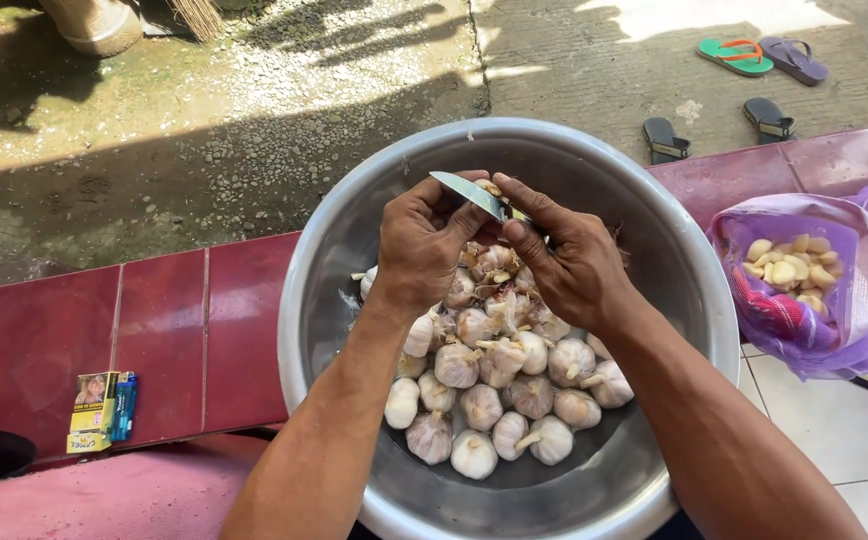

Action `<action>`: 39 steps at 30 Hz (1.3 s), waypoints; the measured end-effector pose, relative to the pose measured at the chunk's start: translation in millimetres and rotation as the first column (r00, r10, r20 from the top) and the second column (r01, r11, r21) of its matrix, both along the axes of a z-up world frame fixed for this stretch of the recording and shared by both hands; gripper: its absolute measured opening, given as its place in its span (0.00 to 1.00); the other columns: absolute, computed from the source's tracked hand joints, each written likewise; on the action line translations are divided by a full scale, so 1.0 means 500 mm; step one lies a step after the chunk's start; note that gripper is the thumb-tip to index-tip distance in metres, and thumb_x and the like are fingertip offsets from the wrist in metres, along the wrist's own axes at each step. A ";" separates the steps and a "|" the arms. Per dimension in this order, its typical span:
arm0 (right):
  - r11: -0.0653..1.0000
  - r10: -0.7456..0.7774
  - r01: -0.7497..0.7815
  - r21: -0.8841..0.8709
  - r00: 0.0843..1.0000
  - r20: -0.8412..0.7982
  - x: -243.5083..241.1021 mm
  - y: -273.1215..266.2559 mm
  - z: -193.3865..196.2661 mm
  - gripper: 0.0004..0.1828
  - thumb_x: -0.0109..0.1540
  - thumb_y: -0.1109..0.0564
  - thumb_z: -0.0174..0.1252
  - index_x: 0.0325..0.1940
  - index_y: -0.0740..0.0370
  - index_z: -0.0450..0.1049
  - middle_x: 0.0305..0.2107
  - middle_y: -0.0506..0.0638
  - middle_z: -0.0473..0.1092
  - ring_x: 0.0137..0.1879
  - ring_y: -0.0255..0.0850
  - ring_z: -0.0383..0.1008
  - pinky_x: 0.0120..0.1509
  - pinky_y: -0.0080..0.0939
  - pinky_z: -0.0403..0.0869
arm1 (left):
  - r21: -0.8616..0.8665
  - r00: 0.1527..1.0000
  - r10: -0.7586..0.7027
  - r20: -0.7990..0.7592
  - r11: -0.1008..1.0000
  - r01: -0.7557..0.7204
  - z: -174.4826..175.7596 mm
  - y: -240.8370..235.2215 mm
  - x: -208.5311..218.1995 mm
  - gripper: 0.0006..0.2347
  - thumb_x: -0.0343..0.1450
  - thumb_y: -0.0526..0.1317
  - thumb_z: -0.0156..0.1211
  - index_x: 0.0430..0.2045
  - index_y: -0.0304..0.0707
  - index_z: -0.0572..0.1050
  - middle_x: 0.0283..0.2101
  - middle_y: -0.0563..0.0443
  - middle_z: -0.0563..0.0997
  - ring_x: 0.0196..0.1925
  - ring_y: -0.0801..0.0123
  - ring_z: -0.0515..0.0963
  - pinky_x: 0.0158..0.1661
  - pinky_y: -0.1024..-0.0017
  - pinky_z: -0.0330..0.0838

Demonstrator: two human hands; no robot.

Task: The person sits on the ground with a metal bowl on their lap, peeling garlic cloves using a knife. They separate the cloves from the bulbs, trim the ends, and remove the skins, placing the peeled cloves into a purple plastic bag.

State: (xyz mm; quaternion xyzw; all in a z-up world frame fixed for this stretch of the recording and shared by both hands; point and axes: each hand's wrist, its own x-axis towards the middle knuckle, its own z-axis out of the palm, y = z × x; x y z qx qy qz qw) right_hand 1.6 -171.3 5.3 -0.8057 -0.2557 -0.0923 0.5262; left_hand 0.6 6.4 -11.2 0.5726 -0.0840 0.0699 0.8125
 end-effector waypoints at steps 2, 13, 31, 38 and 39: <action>1.000 0.011 -0.011 0.013 1.000 -0.017 0.000 0.002 0.005 0.22 0.71 0.49 0.53 0.70 0.48 0.71 0.34 0.56 0.80 0.45 0.49 0.82 0.45 0.54 0.77 | 0.022 1.000 0.005 0.003 1.000 -0.005 -0.007 0.002 0.001 0.13 0.72 0.33 0.66 0.49 0.23 0.77 0.32 0.34 0.83 0.34 0.61 0.87 0.36 0.68 0.88; 0.998 0.047 -0.043 0.046 0.995 -0.087 -0.005 0.000 0.020 0.21 0.70 0.48 0.54 0.67 0.48 0.73 0.29 0.57 0.79 0.39 0.41 0.77 0.42 0.49 0.75 | 0.129 0.997 0.061 0.047 0.989 -0.066 0.000 -0.003 -0.008 0.13 0.73 0.34 0.65 0.48 0.23 0.78 0.30 0.35 0.83 0.32 0.65 0.85 0.34 0.71 0.87; 0.963 0.104 -0.014 0.267 0.940 -0.325 -0.024 0.013 0.021 0.15 0.69 0.49 0.59 0.59 0.53 0.76 0.24 0.45 0.72 0.33 0.31 0.68 0.47 0.36 0.72 | 0.174 0.993 0.066 0.100 0.981 -0.083 0.020 -0.016 -0.022 0.11 0.71 0.34 0.67 0.45 0.24 0.79 0.29 0.36 0.84 0.32 0.66 0.86 0.35 0.73 0.87; 0.956 0.099 -0.006 0.294 0.948 -0.302 -0.028 0.010 0.015 0.14 0.69 0.51 0.59 0.57 0.57 0.74 0.25 0.47 0.74 0.33 0.30 0.68 0.44 0.35 0.72 | 0.208 0.985 0.100 0.139 0.970 -0.128 0.035 -0.029 -0.036 0.06 0.72 0.34 0.66 0.36 0.28 0.80 0.28 0.40 0.84 0.32 0.68 0.86 0.35 0.73 0.86; 0.950 0.103 -0.003 0.313 0.946 -0.306 -0.028 0.009 0.009 0.13 0.70 0.52 0.59 0.56 0.58 0.74 0.25 0.47 0.74 0.32 0.29 0.67 0.42 0.34 0.70 | 0.226 0.985 0.098 0.142 0.966 -0.129 0.032 -0.031 -0.036 0.06 0.72 0.34 0.66 0.35 0.28 0.80 0.28 0.40 0.84 0.31 0.68 0.85 0.35 0.72 0.86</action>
